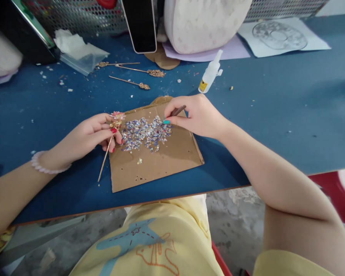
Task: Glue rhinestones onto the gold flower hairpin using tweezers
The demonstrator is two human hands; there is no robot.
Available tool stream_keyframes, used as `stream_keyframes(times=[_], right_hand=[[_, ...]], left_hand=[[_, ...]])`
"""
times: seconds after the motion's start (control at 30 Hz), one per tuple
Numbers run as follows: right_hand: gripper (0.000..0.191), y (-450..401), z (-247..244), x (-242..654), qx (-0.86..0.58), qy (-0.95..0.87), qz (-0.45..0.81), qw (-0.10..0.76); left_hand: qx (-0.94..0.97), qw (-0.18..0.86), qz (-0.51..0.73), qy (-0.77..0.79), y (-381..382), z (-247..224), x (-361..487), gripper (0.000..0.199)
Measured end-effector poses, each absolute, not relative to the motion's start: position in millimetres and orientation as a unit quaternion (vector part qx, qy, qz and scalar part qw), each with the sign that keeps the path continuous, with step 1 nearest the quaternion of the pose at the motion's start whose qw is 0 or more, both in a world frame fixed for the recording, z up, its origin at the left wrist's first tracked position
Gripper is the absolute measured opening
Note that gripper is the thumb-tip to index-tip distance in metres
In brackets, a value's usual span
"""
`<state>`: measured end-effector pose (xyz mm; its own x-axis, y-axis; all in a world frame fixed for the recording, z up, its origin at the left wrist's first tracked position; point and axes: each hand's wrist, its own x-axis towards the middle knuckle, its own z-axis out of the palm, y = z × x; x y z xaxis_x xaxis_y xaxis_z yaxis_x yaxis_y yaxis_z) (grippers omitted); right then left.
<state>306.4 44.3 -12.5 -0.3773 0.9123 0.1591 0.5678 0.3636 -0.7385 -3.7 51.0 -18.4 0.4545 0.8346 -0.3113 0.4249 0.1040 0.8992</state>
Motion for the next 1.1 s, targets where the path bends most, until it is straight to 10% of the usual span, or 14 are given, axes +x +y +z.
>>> stream_keyframes(times=[1.1], right_hand=[[0.010,42.4,-10.1,307.8,-0.454,-0.798,0.279,0.281]], left_hand=[[0.658,0.544,0.170,0.492,51.5,-16.4,-2.9,0.018]])
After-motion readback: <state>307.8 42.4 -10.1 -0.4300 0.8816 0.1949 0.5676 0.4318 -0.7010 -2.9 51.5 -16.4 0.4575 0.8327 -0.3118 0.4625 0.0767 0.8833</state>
